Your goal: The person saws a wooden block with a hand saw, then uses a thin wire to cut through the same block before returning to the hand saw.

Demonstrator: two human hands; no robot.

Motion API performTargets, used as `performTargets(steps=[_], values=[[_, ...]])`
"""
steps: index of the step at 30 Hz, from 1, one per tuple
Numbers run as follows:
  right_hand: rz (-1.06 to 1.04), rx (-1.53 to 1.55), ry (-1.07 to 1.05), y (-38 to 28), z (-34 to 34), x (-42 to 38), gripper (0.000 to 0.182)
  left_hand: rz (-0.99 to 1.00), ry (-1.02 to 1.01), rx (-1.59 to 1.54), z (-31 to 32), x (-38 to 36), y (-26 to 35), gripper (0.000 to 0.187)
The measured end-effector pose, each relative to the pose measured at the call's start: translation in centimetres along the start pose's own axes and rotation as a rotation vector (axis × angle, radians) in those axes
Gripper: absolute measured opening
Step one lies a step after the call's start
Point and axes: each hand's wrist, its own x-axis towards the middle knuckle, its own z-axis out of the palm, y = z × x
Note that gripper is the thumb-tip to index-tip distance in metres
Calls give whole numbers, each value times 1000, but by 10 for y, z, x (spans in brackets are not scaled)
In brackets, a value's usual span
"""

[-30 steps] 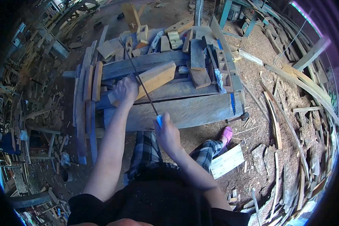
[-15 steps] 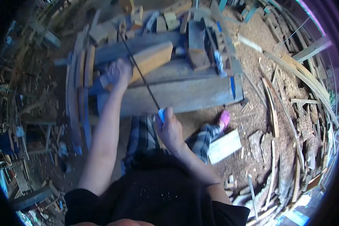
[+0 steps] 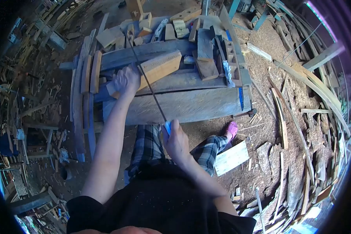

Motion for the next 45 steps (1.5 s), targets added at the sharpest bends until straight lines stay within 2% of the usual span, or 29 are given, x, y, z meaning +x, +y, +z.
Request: performTargets(steps=[5,7,11,13,17,19,23,25,32,35,37,38,40,44,45], values=[[-52,-64,26,-9,28,73,27,101,137,-48,2,-7,-1,43],[-41,-20,36,-10,22,62,27,28,91,-18,-5,-8,4,42],[9,53,-4,4,1,2,28,7,53,-53,3,0,0,43],[29,41,-29,0,1,9,28,60,99,-25,5,-5,-2,43],[-35,7,36,-15,33,89,25,68,86,-74,-6,-9,3,43],[-72,-36,63,-18,37,104,24,-26,24,-46,-11,-1,5,44],[14,-22,7,5,30,51,25,-37,-25,-57,-9,4,5,46],[22,53,52,25,23,3,26,-117,-53,-47,-3,9,6,45],[142,148,-26,61,-54,-98,25,-132,-75,-57,0,11,4,45],[98,84,65,77,-74,-127,24,-32,18,-77,7,2,-3,44],[145,128,176,86,-77,-132,25,165,104,-138,5,-10,-9,44],[147,131,178,87,-78,-132,25,168,104,-135,4,-16,-10,44],[248,240,244,72,-87,-123,24,301,68,-87,-12,-32,-9,45],[221,215,264,90,-77,-122,24,404,42,-35,-14,-50,-18,49],[245,237,249,89,-76,-123,26,423,35,-38,-9,-53,-21,56]])
